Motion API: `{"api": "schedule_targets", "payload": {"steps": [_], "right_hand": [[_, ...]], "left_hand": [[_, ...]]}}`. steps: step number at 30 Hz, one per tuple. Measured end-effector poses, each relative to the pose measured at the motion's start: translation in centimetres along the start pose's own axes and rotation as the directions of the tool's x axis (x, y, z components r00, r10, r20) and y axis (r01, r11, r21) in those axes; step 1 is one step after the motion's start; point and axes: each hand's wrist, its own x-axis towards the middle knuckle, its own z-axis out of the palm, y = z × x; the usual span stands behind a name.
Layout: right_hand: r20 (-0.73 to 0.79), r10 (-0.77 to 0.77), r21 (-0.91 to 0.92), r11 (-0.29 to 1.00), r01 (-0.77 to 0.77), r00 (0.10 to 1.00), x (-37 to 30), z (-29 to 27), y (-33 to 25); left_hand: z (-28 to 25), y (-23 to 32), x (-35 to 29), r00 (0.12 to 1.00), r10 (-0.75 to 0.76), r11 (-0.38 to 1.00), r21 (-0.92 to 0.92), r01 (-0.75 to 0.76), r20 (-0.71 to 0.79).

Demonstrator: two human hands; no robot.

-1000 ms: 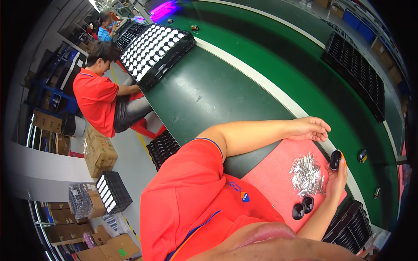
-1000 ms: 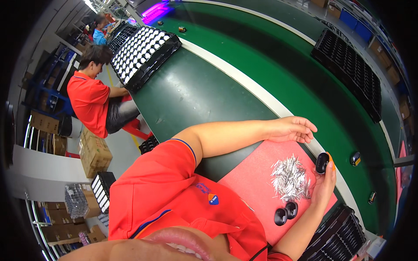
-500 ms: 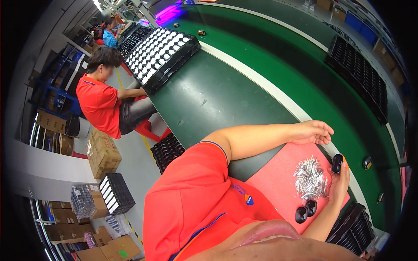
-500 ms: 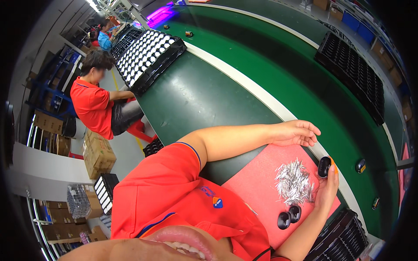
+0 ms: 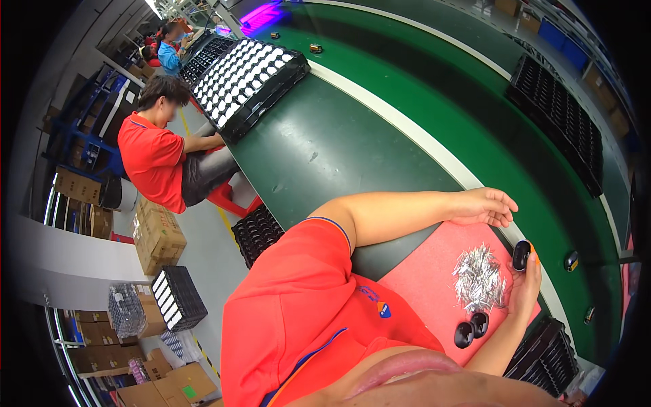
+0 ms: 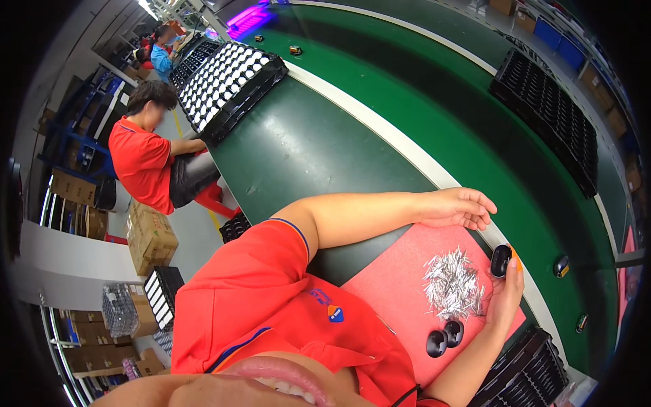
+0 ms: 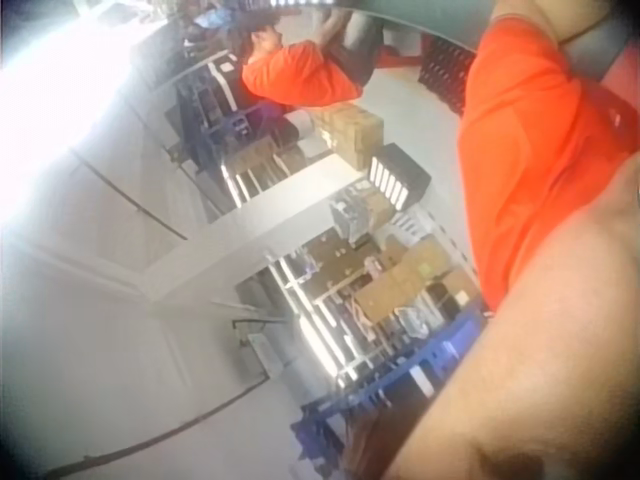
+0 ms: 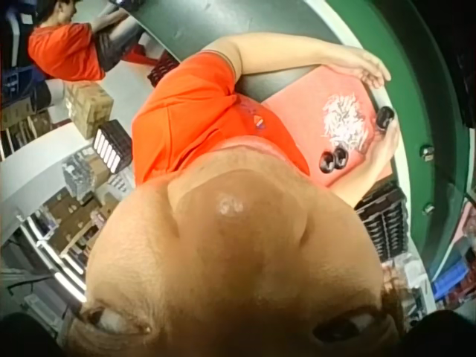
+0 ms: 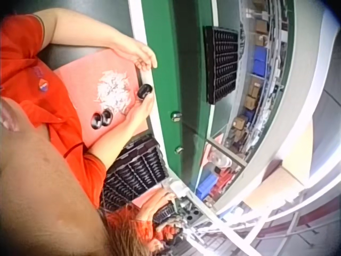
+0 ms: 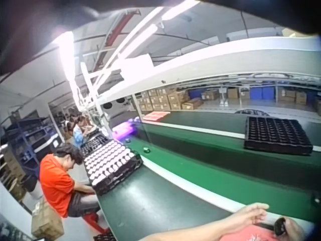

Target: Assembling small electronic components by inserting internal modules and batteries into plastic casings on a production line.

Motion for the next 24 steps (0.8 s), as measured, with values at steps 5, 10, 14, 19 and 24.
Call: {"api": "schedule_targets", "payload": {"steps": [5, 10, 14, 19, 24], "right_hand": [[-0.019, 0.015, -0.015, 1.0, -0.015, 1.0, -0.04, 0.21, -0.11], [-0.023, 0.03, -0.016, 0.999, -0.03, 0.999, 0.13, -0.28, 0.18], [-0.051, 0.032, -0.025, 0.999, -0.034, 0.998, 0.09, 0.56, -0.23], [-0.037, 0.029, -0.016, 0.999, -0.03, 0.999, 0.2, -0.05, 0.06], [-0.04, 0.052, 0.007, 0.999, -0.052, 0.998, 0.22, -0.12, 0.08]], "left_hand": [[-0.15, -0.08, 0.19, 1.0, -0.001, 1.0, 0.003, 0.001, 0.012], [-0.11, 0.09, 0.24, 1.0, -0.011, 1.0, -0.007, 0.011, 0.024], [-0.28, 0.32, 0.16, 0.999, -0.025, 1.0, -0.019, 0.025, 0.024], [-0.28, 0.07, 0.65, 0.999, -0.031, 0.999, -0.026, 0.032, 0.042], [-0.34, 0.22, 0.23, 1.0, -0.023, 1.0, -0.011, 0.023, 0.019]]}}
